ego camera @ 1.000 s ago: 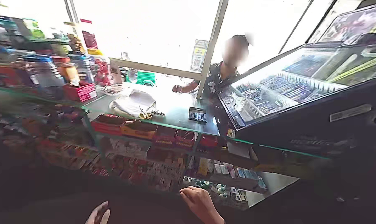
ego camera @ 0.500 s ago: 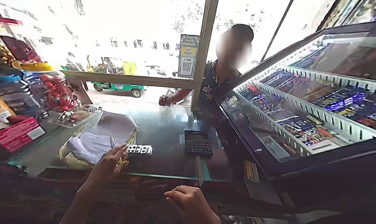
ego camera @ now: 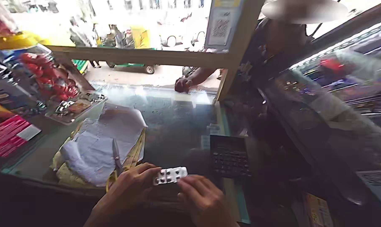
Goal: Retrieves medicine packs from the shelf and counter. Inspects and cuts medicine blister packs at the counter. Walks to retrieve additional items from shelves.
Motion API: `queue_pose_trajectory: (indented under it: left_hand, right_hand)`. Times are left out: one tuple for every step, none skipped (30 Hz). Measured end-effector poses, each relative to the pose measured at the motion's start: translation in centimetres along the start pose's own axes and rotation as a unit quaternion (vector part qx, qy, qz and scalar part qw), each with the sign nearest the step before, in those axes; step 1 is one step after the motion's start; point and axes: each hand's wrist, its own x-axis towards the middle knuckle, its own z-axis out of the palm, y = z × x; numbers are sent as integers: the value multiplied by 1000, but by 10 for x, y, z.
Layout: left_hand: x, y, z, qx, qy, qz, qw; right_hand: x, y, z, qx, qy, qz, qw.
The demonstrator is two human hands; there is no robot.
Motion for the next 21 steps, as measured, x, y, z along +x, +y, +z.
queue_pose_trajectory:
  left_hand:
    - [0, 7, 4, -21, -4, 2, 1000]
    - [1, 12, 8, -47, -5, 3, 999]
    - [1, 16, 11, -73, -11, 1, 997]
    - [1, 19, 14, -91, -10, 2, 996]
    - [3, 21, 16, -96, 0, 3, 995]
    - [4, 23, 18, -92, 11, 2, 996]
    - [3, 25, 21, -86, 25, 0, 996]
    - [3, 25, 24, -81, 40, 0, 996]
    - [3, 25, 27, -77, 52, 2, 996]
    - [3, 23, 29, -78, 60, 9, 995]
    - [3, 22, 30, -86, 63, 18, 994]
    - [2, 20, 29, -96, 61, 28, 993]
    - [2, 18, 27, -99, 58, 37, 993]
    - [2, 17, 25, -91, 57, 47, 993]
    - [3, 16, 22, -82, 56, 54, 994]
    - [4, 15, 19, -81, 51, 58, 994]
    - [5, 14, 17, -83, 51, 59, 994]
    - [7, 14, 15, -81, 49, 60, 994]
    - [9, 12, 13, -77, 44, 60, 994]
    - [10, 11, 11, -80, 32, 59, 995]
    - [11, 11, 8, -90, 18, 54, 994]
  right_hand:
    - [1, 2, 4, -9, -21, 11, 1000]
    - [3, 6, 7, -10, -53, 16, 998]
    - [3, 8, 10, -5, -84, 21, 996]
    - [4, 10, 12, 1, -105, 23, 994]
    - [4, 12, 15, 7, -114, 25, 993]
    - [4, 12, 17, 19, -116, 28, 993]
    - [3, 11, 18, 38, -119, 34, 992]
    - [2, 11, 19, 62, -126, 39, 989]
    - [0, 11, 19, 80, -130, 44, 987]
    - [-1, 12, 20, 96, -130, 48, 986]
    - [-1, 13, 21, 111, -129, 51, 984]
    - [-2, 13, 21, 129, -130, 55, 982]
    - [-2, 13, 22, 146, -131, 59, 979]
    - [-1, 13, 23, 157, -129, 62, 977]
    - [-1, 12, 23, 164, -127, 65, 976]
    - [-1, 12, 24, 171, -126, 69, 975]
    - [-2, 11, 24, 180, -127, 74, 973]
    - [-2, 10, 24, 192, -127, 78, 970]
    - [-2, 9, 24, 197, -126, 81, 969]
    - [-2, 9, 24, 197, -127, 82, 969]
    - [-1, 8, 24, 193, -127, 81, 970]
